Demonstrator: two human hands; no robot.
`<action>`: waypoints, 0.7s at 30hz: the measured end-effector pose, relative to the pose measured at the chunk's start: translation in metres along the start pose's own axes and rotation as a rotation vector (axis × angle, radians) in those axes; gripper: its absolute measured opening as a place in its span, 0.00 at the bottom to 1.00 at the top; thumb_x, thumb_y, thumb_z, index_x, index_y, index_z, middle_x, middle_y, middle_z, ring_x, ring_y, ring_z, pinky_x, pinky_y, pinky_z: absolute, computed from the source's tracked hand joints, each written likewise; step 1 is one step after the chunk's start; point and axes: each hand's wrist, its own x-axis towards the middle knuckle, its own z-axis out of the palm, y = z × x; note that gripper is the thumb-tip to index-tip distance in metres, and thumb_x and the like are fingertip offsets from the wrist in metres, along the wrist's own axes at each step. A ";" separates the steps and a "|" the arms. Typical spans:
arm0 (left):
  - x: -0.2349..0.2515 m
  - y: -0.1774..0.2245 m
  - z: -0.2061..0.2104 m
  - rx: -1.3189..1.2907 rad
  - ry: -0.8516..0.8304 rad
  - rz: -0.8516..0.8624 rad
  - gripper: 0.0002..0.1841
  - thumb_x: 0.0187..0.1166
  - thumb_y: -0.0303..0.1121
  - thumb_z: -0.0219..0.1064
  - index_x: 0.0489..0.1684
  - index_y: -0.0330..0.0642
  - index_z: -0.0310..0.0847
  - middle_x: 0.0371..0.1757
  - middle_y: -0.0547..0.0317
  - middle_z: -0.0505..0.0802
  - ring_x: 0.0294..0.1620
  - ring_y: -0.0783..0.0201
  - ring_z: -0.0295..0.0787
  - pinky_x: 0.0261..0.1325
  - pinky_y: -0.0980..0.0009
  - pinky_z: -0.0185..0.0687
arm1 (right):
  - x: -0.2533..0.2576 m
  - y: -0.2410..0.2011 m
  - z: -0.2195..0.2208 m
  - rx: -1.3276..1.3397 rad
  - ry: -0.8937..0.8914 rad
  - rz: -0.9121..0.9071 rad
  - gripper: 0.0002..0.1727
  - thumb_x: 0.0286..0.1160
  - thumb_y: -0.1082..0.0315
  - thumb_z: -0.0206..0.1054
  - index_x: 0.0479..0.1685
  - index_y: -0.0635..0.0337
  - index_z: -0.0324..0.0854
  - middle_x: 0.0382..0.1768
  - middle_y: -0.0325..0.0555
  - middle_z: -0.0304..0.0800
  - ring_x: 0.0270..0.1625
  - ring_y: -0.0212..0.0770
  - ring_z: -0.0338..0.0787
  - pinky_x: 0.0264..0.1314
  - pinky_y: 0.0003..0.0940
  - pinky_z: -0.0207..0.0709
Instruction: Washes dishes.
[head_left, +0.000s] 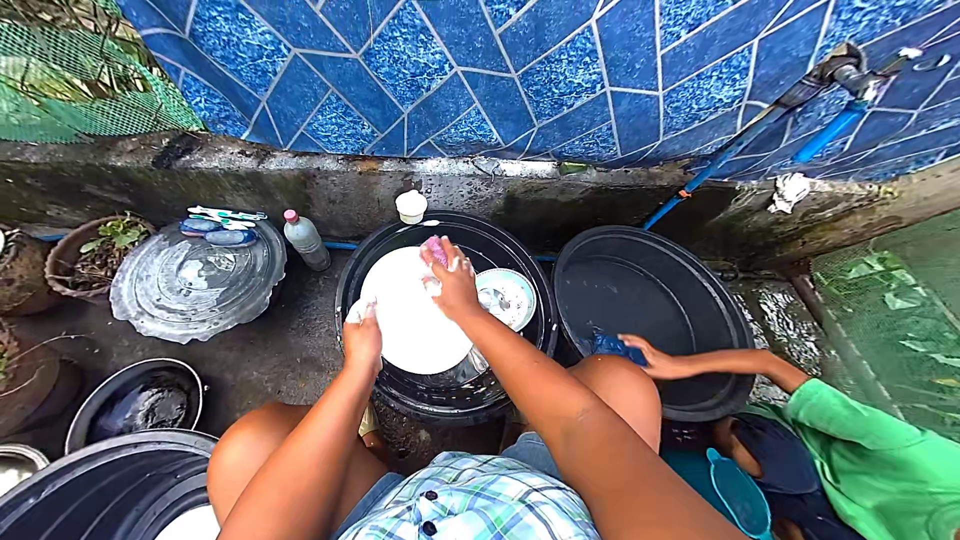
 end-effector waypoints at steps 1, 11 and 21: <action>-0.003 -0.001 0.001 0.014 -0.025 -0.005 0.15 0.92 0.34 0.56 0.60 0.29 0.79 0.48 0.49 0.88 0.45 0.67 0.85 0.54 0.67 0.82 | 0.009 0.004 -0.003 0.049 0.032 0.100 0.26 0.84 0.59 0.63 0.81 0.47 0.79 0.85 0.64 0.69 0.84 0.67 0.72 0.83 0.66 0.64; -0.009 -0.017 0.010 0.168 -0.376 -0.040 0.15 0.79 0.22 0.68 0.61 0.27 0.78 0.51 0.47 0.91 0.50 0.66 0.89 0.58 0.67 0.86 | -0.008 -0.033 0.012 0.057 -0.113 -0.413 0.16 0.82 0.58 0.66 0.47 0.62 0.92 0.50 0.61 0.93 0.59 0.62 0.90 0.67 0.61 0.79; -0.014 -0.018 0.019 0.187 -0.387 -0.134 0.19 0.82 0.26 0.68 0.67 0.29 0.75 0.54 0.44 0.90 0.50 0.64 0.90 0.56 0.67 0.88 | -0.008 -0.009 0.002 -0.111 -0.008 -0.105 0.20 0.85 0.55 0.62 0.42 0.63 0.91 0.43 0.60 0.95 0.53 0.62 0.94 0.56 0.62 0.84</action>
